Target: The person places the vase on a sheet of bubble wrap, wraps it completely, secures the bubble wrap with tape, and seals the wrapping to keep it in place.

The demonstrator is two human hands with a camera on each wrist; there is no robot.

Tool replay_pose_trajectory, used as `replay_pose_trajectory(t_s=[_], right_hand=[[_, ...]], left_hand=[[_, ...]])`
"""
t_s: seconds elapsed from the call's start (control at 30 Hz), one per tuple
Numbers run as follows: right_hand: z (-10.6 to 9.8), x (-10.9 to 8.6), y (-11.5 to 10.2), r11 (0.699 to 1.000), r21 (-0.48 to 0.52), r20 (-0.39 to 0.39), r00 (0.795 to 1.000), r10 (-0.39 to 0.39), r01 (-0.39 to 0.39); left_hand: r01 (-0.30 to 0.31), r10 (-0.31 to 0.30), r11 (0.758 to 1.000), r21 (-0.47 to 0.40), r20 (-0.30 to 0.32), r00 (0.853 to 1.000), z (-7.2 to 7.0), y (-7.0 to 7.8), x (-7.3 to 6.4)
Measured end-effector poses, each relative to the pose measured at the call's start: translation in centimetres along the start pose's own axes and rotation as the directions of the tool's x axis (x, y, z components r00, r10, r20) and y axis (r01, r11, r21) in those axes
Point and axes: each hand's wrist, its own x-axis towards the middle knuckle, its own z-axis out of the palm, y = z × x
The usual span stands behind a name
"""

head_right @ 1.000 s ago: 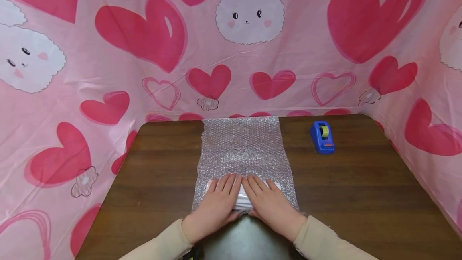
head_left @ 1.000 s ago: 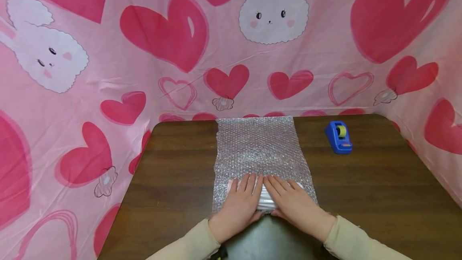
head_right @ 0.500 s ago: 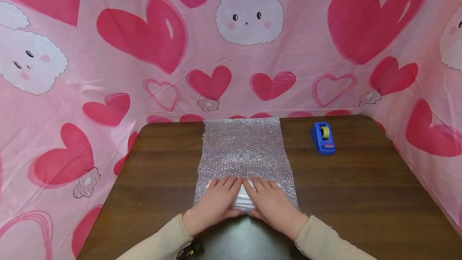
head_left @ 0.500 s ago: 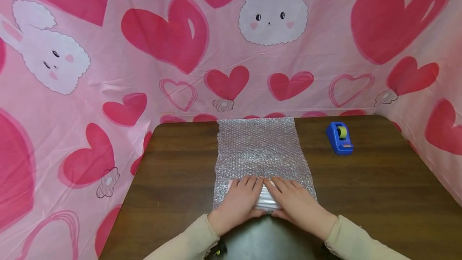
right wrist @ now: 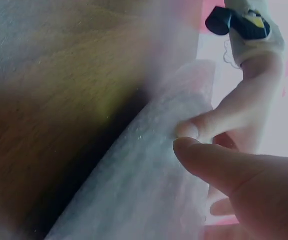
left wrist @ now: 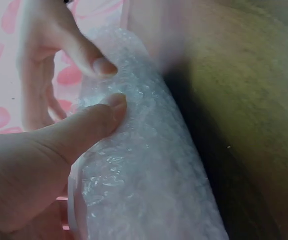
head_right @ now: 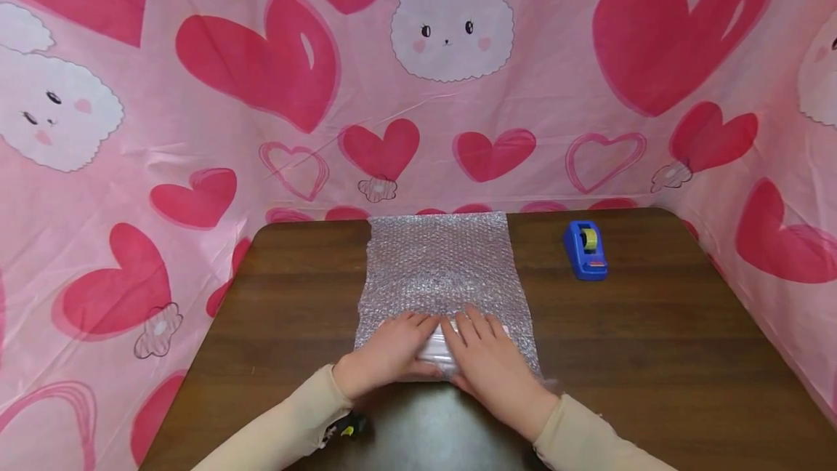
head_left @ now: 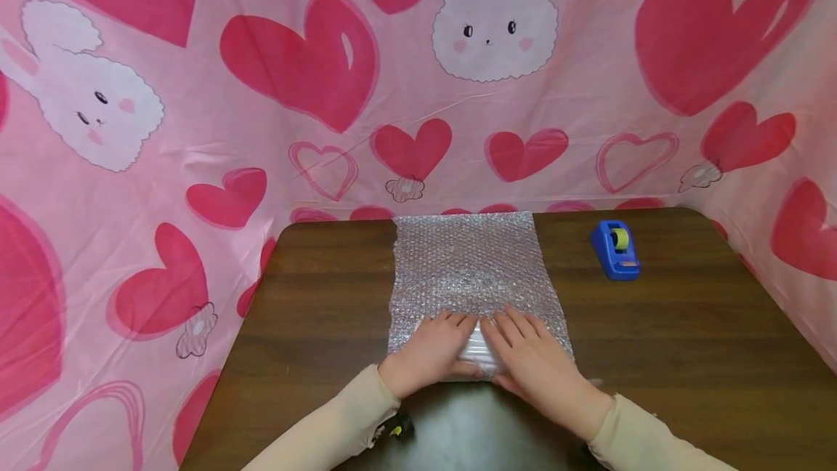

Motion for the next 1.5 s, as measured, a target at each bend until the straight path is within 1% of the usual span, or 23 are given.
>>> replay_pose_trajectory(t_s=[0.1,0.13,0.2,0.27,0.33,0.4,0.43,0.5,0.63,0.73,0.87,0.93,1.07,1.23,1.4,1.5], right_hand=[[0.2,-0.2,-0.4,1.0,-0.013,-0.048,0.999,-0.008,0.007],[0.3,-0.2,-0.6,1.0,-0.015,-0.074,0.997,-0.009,0.008],[0.4,-0.3,-1.0,1.0,-0.007,-0.149,0.989,-0.003,0.002],[0.6,-0.3,-1.5,1.0,0.01,-0.237,0.971,-0.004,0.006],[0.7,-0.3,-2.0,0.998,0.038,-0.313,0.949,-0.027,0.041],[0.8,-0.3,-2.5,0.995,0.06,-0.352,0.934,-0.056,0.082],[1.0,-0.4,-2.7,0.993,0.065,-0.353,0.933,-0.069,0.098],[1.2,-0.6,-2.9,0.993,0.059,-0.335,0.939,-0.079,0.104],[2.1,-1.0,-3.1,1.0,-0.011,-0.249,0.968,-0.013,0.01],[3.0,-1.2,-2.9,0.996,-0.074,-0.192,0.981,0.027,-0.041],[3.8,-1.2,-2.4,0.987,-0.15,-0.141,0.989,0.041,-0.062],[4.1,-1.0,-2.1,0.981,-0.176,-0.123,0.991,0.054,-0.075],[4.2,-0.5,-1.5,0.977,-0.184,-0.124,0.989,0.085,-0.107],[4.2,0.0,-1.0,0.977,-0.177,-0.146,0.985,0.092,-0.117],[4.4,0.2,-0.5,0.984,-0.159,-0.17,0.984,0.051,-0.078],[4.3,0.3,-0.2,0.986,-0.157,-0.165,0.986,0.03,-0.056]], left_hand=[[-0.008,0.011,0.998,-0.061,0.039,0.999,-0.2,-0.3,0.4],[-0.012,0.016,0.997,-0.072,0.045,0.999,-0.2,-0.4,0.4],[-0.02,0.024,0.995,-0.097,0.044,0.999,-0.3,-0.6,0.6],[-0.028,0.032,0.994,-0.108,0.038,0.999,-0.3,-0.8,0.8],[-0.029,0.034,0.993,-0.116,0.036,0.999,-0.4,-0.9,0.9],[-0.029,0.034,0.992,-0.127,0.038,0.999,-0.5,-1.1,1.0],[-0.029,0.035,0.991,-0.13,0.041,0.999,-0.5,-1.1,1.0],[-0.029,0.036,0.99,-0.141,0.047,0.998,-0.6,-1.2,1.1],[-0.025,0.037,0.986,-0.162,0.073,0.997,-0.9,-1.3,1.0],[-0.018,0.036,0.985,-0.173,0.102,0.994,-0.9,-1.4,0.9],[-0.032,0.051,0.989,-0.141,0.128,0.99,-0.9,-1.3,0.9],[-0.038,0.054,0.993,-0.111,0.145,0.988,-1.0,-1.2,0.9],[-0.046,0.052,0.998,-0.039,0.17,0.984,-1.3,-0.7,0.8],[-0.058,0.05,0.997,0.044,0.156,0.986,-1.4,0.0,0.6],[-0.048,0.036,0.996,0.077,0.142,0.989,-1.4,0.2,0.4],[-0.049,0.042,0.997,0.052,0.12,0.992,-1.1,-0.1,0.4]])
